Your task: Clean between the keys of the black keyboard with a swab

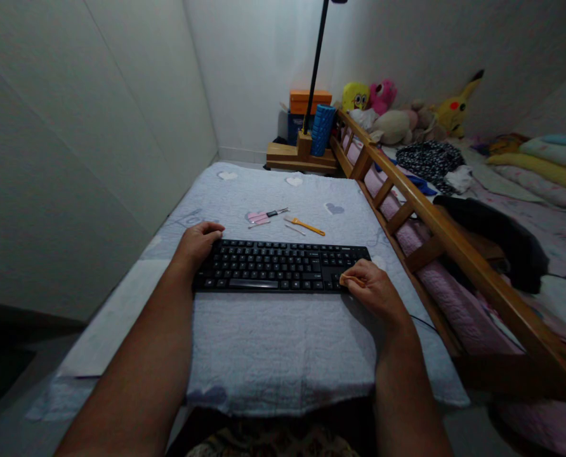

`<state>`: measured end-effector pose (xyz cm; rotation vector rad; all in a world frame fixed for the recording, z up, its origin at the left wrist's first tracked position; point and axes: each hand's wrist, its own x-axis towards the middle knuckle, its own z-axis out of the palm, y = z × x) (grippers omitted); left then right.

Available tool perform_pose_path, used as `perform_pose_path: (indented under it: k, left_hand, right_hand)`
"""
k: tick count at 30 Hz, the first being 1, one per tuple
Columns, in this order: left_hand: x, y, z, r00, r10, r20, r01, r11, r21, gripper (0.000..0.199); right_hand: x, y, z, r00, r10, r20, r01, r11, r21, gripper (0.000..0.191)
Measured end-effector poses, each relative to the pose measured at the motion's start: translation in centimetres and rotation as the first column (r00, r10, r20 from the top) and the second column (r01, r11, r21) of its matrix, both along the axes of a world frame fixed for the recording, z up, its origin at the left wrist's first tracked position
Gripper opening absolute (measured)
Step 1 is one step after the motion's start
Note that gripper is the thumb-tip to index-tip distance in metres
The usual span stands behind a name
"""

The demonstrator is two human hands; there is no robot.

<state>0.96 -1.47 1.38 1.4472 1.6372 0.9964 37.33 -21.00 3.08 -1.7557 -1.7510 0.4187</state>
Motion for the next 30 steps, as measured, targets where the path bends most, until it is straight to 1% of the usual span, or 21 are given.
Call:
perform_pose_path:
  k: [3,6,11,14,19,22,30]
  left_hand:
    - [0.0,0.1,0.0,1.000,-0.001,-0.014,0.001,1.000,-0.005,0.020]
    - [-0.1,0.2,-0.1,1.000,-0.006,-0.025,0.006,1.000,-0.003,0.021]
    - [-0.3,0.5,-0.5,1.000,-0.014,-0.025,0.014,1.000,0.009,0.023]
    - [-0.4,0.5,-0.7,1.000,-0.018,-0.019,0.018,1.000,0.000,0.024]
    - [-0.3,0.4,-0.7,1.000,-0.020,0.000,0.020,1.000,0.007,0.025]
    - [-0.3,0.4,-0.7,1.000,-0.022,0.001,0.022,1.000,0.000,0.026]
    - [-0.4,0.6,-0.7,1.000,-0.023,-0.011,0.023,1.000,0.000,0.024]
  right_hand:
    - [0.0,0.0,0.1,1.000,0.023,0.014,-0.023,0.999,-0.036,0.016]
    - [0.5,-0.2,0.0,0.999,-0.003,0.040,0.005,0.999,-0.046,0.019]
    - [1.1,-0.4,-0.1,0.996,-0.054,0.068,0.055,0.998,-0.017,0.019]
    - [0.8,-0.6,-0.2,0.998,-0.052,0.044,0.053,0.998,-0.021,0.017]
    - [0.1,-0.6,-0.2,1.000,-0.007,-0.026,0.006,0.999,-0.053,0.014]
    - [0.2,-0.6,-0.3,1.000,0.000,-0.011,0.000,0.998,-0.065,0.014]
    - [1.4,-1.2,0.2,0.998,-0.052,0.024,0.054,0.996,-0.068,0.016]
